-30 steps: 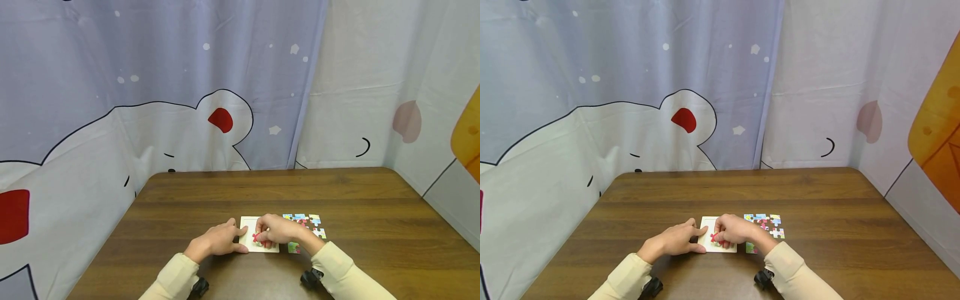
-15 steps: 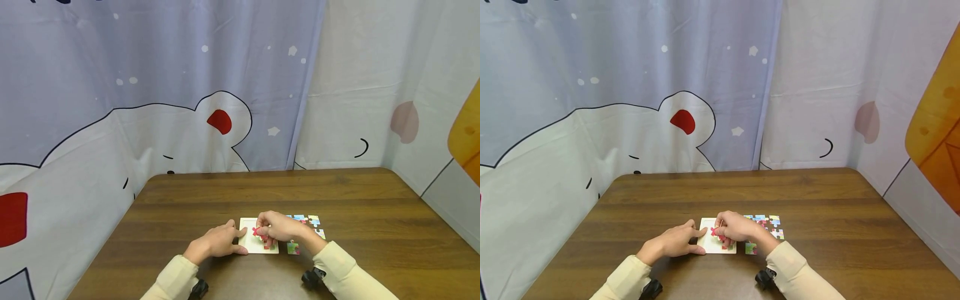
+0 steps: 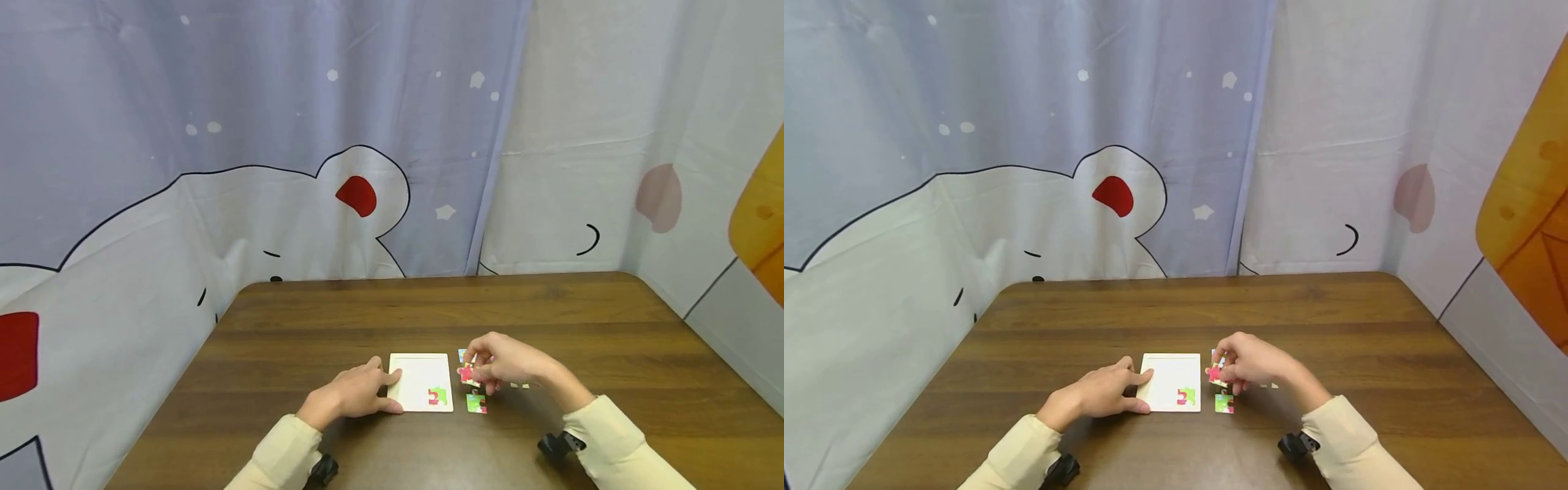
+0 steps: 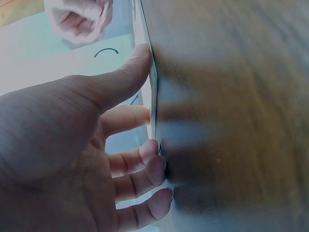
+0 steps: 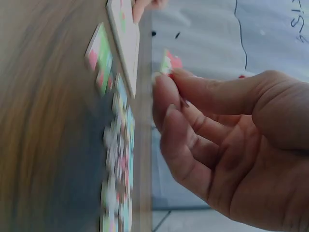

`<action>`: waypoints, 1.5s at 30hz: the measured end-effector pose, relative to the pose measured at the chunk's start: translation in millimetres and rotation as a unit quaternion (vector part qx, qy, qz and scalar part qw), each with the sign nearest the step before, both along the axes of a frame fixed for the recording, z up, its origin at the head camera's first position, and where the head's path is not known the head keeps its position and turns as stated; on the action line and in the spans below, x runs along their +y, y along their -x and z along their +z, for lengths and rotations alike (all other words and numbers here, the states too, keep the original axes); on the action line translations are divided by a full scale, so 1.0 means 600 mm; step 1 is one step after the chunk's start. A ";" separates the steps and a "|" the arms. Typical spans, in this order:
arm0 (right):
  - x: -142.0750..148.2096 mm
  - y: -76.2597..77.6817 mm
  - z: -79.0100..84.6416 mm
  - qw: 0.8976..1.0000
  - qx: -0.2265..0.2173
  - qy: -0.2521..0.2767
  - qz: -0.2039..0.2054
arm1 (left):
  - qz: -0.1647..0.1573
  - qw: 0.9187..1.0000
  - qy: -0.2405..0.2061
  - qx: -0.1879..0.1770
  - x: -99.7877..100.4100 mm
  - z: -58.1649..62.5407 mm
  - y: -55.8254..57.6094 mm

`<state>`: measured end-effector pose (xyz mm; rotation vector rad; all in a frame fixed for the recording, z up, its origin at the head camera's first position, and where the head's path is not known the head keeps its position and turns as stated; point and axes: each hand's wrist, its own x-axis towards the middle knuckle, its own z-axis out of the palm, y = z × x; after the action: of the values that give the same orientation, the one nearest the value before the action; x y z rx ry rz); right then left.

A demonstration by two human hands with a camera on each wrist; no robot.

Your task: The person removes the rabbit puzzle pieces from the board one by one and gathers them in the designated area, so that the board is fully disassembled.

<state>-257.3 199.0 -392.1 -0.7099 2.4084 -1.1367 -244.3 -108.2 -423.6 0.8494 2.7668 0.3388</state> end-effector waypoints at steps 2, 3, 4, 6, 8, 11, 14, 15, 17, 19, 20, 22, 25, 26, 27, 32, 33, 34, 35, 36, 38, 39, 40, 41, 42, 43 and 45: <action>0.016 -0.006 -0.003 1.000 -0.008 -0.007 -0.008 | -0.002 1.000 -0.002 -0.001 -0.001 0.001 0.000; 0.023 -0.010 -0.004 1.000 -0.012 -0.011 -0.012 | -0.002 1.000 -0.001 0.000 -0.001 0.000 0.000; 0.028 -0.014 -0.006 1.000 -0.016 -0.015 -0.014 | -0.002 1.000 -0.001 -0.001 -0.002 0.000 0.001; 0.035 -0.022 -0.009 0.999 -0.016 -0.025 -0.016 | -0.001 1.000 0.001 0.000 -0.003 -0.001 0.001; 0.037 -0.028 -0.012 0.999 -0.009 -0.033 -0.019 | -0.001 1.000 0.003 0.003 -0.005 -0.001 0.001; 0.037 -0.034 -0.015 0.999 0.001 -0.040 -0.022 | 0.001 1.000 0.003 0.004 -0.006 -0.002 0.001; 0.036 -0.038 -0.014 0.998 0.008 -0.051 -0.024 | 0.001 1.000 -0.001 0.004 -0.006 -0.003 -0.001; 0.037 -0.039 -0.012 0.998 0.007 -0.057 -0.026 | 0.001 1.000 -0.001 0.003 -0.006 -0.004 -0.001; 0.038 -0.042 -0.010 0.997 -0.001 -0.066 -0.034 | 0.001 1.000 -0.003 0.002 -0.005 -0.004 -0.002; 0.040 -0.043 -0.008 0.996 -0.014 -0.071 -0.045 | -0.001 1.000 -0.004 0.004 -0.004 -0.003 -0.002; 0.041 -0.043 -0.008 0.996 -0.019 -0.073 -0.050 | -0.001 1.000 -0.004 0.005 -0.004 -0.003 -0.002; 0.042 -0.043 -0.010 0.995 -0.021 -0.077 -0.054 | 0.000 1.000 -0.003 0.006 -0.003 -0.001 -0.002; 0.044 -0.041 -0.014 0.995 0.002 -0.086 -0.047 | 0.002 1.000 -0.001 0.003 -0.002 0.001 -0.001; 0.044 -0.041 -0.015 0.995 0.011 -0.089 -0.043 | 0.003 1.000 0.000 0.001 -0.001 0.001 -0.001; 0.045 -0.041 -0.016 0.995 0.020 -0.091 -0.039 | 0.003 1.000 0.001 -0.001 -0.001 0.001 -0.001; 0.046 -0.041 -0.018 0.994 0.042 -0.096 -0.030 | -0.001 1.000 0.003 0.000 0.000 0.002 -0.003; 0.046 -0.041 -0.018 0.994 0.043 -0.097 -0.030 | -0.002 1.000 0.003 0.002 0.000 0.002 -0.003; 0.046 -0.040 -0.018 0.994 0.044 -0.098 -0.029 | -0.003 1.000 0.003 0.003 0.001 0.002 -0.003; 0.046 -0.040 -0.018 0.994 0.044 -0.099 -0.030 | -0.003 1.000 0.003 0.003 0.001 0.002 -0.004; 0.046 -0.041 -0.019 0.994 0.044 -0.100 -0.030 | -0.003 1.000 0.003 0.004 0.001 0.003 -0.004; 0.045 -0.041 -0.019 0.994 0.043 -0.100 -0.031 | -0.004 1.000 0.003 0.004 0.002 0.003 -0.004; 0.045 -0.041 -0.020 0.994 0.044 -0.100 -0.031 | -0.004 1.000 0.002 0.004 0.002 0.003 -0.004; 0.044 -0.041 -0.020 0.994 0.045 -0.099 -0.030 | -0.004 1.000 0.002 0.004 0.002 0.003 -0.004; 0.043 -0.041 -0.020 0.994 0.047 -0.099 -0.030 | -0.003 1.000 0.001 0.003 0.002 0.002 -0.004; 0.042 -0.041 -0.020 0.993 0.049 -0.098 -0.030 | -0.003 1.000 0.000 0.003 0.002 0.002 -0.003; 0.040 -0.041 -0.020 0.993 0.051 -0.098 -0.030 | -0.003 1.000 -0.001 0.002 0.002 0.002 -0.003; 0.038 -0.042 -0.020 0.993 0.056 -0.099 -0.029 | -0.002 1.000 -0.002 0.001 0.001 0.001 -0.002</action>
<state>-232.1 221.8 -404.1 -0.6598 2.6053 -0.8842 -243.1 -107.5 -422.9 0.8579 2.7670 0.3420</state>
